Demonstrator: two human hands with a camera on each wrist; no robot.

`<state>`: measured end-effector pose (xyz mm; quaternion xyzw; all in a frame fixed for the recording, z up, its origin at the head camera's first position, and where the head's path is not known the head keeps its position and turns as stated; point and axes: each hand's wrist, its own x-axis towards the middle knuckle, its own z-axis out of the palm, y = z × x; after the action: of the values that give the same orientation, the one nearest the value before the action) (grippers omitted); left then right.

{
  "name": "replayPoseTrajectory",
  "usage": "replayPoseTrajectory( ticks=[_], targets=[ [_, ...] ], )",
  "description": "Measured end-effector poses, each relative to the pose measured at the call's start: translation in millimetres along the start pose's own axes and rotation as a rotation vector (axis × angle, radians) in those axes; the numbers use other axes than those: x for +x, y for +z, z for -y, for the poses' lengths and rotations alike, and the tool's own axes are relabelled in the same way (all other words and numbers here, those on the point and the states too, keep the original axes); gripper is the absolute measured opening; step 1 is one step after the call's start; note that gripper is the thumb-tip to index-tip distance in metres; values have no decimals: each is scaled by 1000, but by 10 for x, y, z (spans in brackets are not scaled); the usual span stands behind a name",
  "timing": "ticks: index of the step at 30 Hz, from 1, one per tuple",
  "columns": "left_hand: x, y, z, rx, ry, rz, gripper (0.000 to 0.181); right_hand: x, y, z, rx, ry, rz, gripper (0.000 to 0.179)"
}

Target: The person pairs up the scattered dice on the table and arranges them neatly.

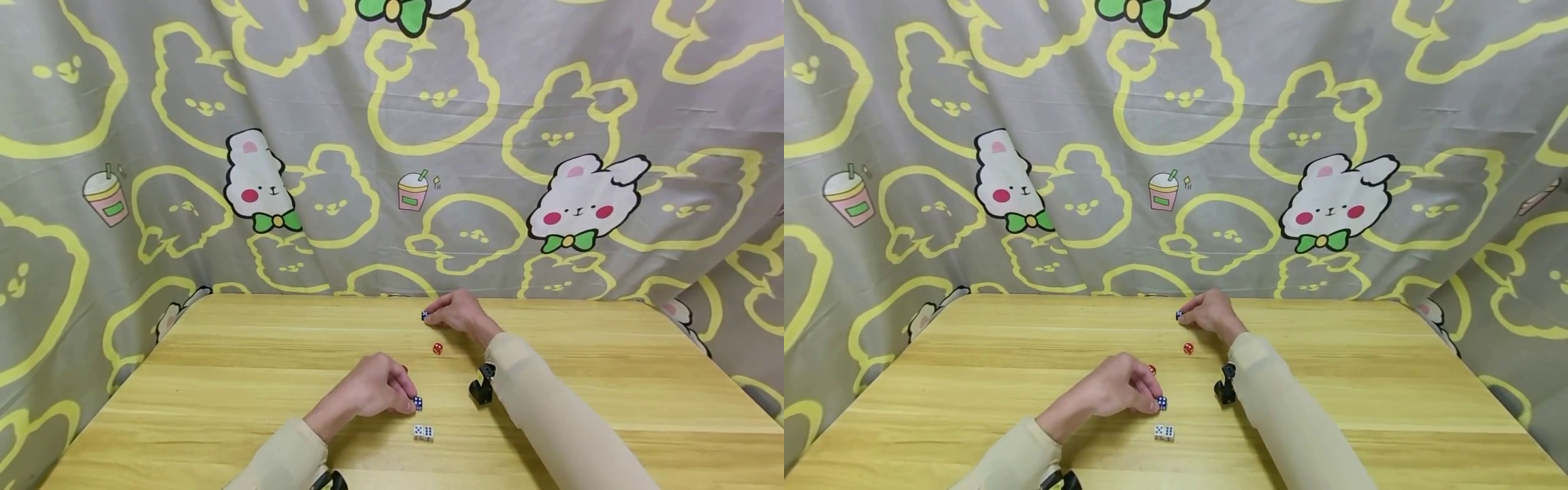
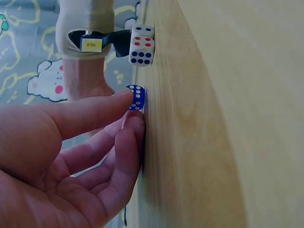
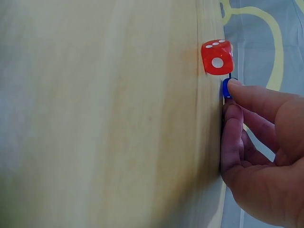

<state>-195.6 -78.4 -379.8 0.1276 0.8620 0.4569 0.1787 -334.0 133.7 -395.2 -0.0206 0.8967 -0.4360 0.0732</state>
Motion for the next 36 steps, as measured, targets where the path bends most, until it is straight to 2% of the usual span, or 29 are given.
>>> replayPoseTrajectory(
  ticks=[5,13,23,31,36],
  targets=[
    [-8,5,7,3,-9,-1,15,-10,3,5,4,-12,2,20],
    [-18,6,15,31,1,-9,15,-33,16,-11,73,-36,9,18],
    [-12,9,14,27,18,-7,15,-80,-52,-28,90,-39,51,20],
    [-4,12,5,17,24,-9,15,-127,-98,-13,144,-48,16,22],
    [-13,1,7,16,22,-12,16,-191,-126,30,132,-80,8,21]
  ],
)
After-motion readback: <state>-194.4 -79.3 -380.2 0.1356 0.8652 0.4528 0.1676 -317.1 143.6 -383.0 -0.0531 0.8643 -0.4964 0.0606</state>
